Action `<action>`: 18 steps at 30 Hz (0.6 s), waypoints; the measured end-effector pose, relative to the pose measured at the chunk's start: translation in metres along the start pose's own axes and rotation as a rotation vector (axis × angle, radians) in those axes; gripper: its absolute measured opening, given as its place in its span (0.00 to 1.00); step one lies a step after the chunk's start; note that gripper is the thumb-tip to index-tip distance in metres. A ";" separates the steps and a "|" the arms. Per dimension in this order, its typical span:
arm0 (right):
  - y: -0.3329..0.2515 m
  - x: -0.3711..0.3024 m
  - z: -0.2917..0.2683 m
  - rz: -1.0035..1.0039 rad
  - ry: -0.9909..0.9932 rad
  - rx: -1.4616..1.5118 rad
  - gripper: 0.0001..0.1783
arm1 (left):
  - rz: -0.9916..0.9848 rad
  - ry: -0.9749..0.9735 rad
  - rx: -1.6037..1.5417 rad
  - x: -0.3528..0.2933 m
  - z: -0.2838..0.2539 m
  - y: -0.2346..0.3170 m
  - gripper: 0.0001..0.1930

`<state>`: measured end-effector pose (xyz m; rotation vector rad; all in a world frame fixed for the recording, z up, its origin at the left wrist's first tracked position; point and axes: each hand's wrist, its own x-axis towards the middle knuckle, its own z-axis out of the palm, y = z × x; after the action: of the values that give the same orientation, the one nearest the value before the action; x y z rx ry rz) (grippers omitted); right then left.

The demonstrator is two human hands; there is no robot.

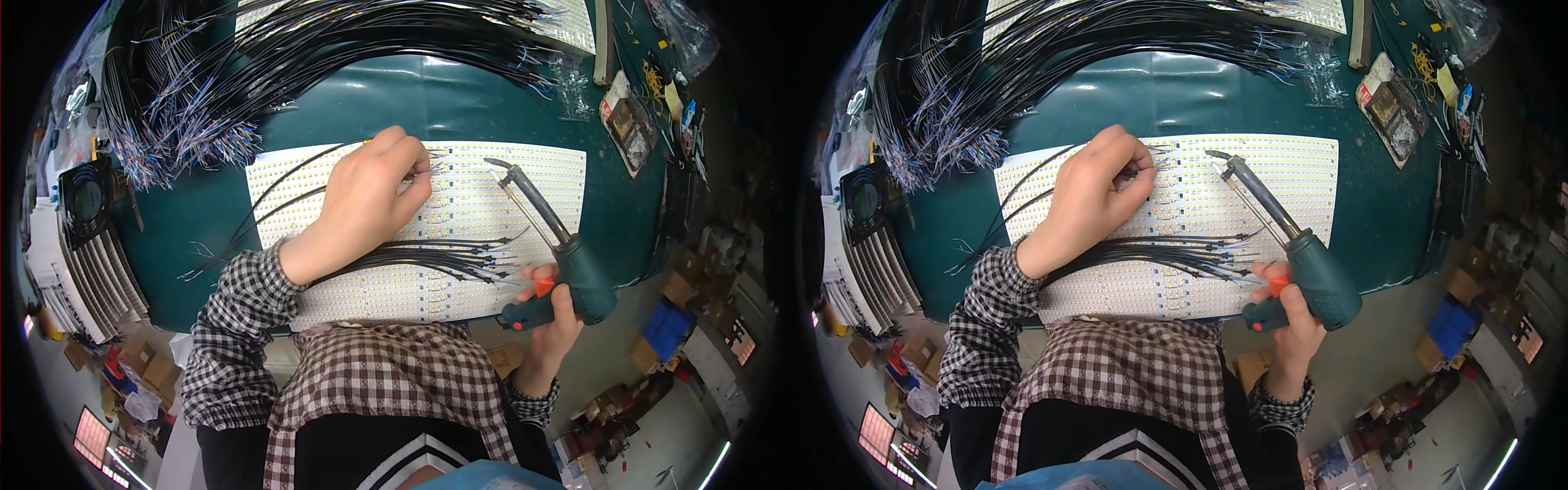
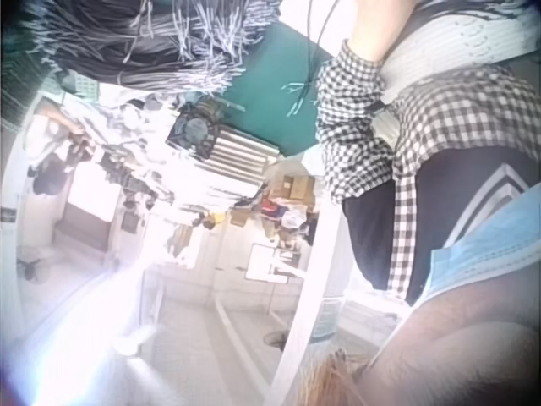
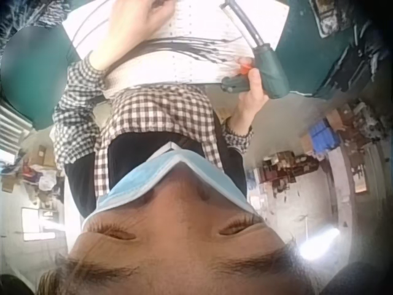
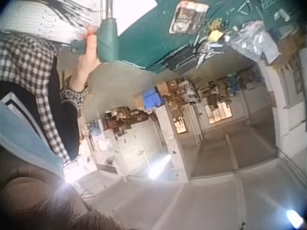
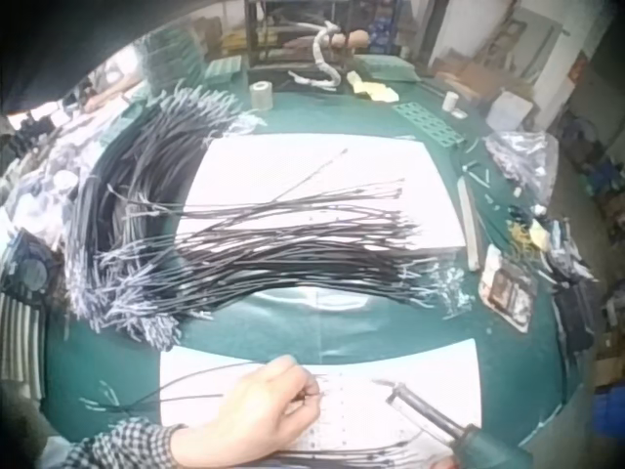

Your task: Soldering black wires onto the contact points of an LED strip circuit board.

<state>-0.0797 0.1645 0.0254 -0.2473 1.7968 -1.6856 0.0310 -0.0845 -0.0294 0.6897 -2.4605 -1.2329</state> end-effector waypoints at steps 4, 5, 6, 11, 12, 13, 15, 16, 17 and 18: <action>0.002 -0.001 0.000 -0.008 -0.023 -0.041 0.21 | 0.004 0.012 -0.042 0.001 0.000 -0.002 0.05; 0.003 -0.002 0.000 -0.012 -0.033 -0.040 0.20 | -0.007 0.015 -0.079 0.001 0.000 -0.002 0.05; 0.004 -0.002 0.001 -0.016 -0.044 -0.039 0.18 | -0.008 0.016 -0.080 0.000 0.000 -0.001 0.05; 0.001 -0.005 0.008 0.012 -0.064 -0.133 0.15 | 0.022 0.029 -0.016 0.000 0.002 -0.002 0.05; 0.001 -0.006 0.010 0.040 -0.067 -0.153 0.15 | 0.022 0.029 -0.017 0.000 0.003 -0.003 0.05; 0.000 -0.006 0.012 0.041 -0.066 -0.155 0.15 | 0.024 0.031 -0.020 0.000 0.003 -0.003 0.06; -0.001 -0.007 0.015 0.052 -0.047 -0.164 0.14 | 0.025 0.034 -0.024 0.000 0.003 -0.003 0.06; 0.000 -0.007 0.015 0.053 -0.047 -0.165 0.14 | 0.024 0.037 -0.029 0.000 0.003 -0.002 0.06; 0.002 -0.007 0.014 0.065 -0.036 -0.096 0.11 | 0.022 0.041 -0.035 0.000 0.003 -0.002 0.06; 0.002 -0.008 0.013 0.076 -0.024 -0.027 0.08 | 0.021 0.041 -0.035 0.000 0.003 -0.002 0.06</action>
<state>-0.0658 0.1582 0.0261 -0.2075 1.7900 -1.5995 0.0305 -0.0833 -0.0331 0.6711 -2.4009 -1.2387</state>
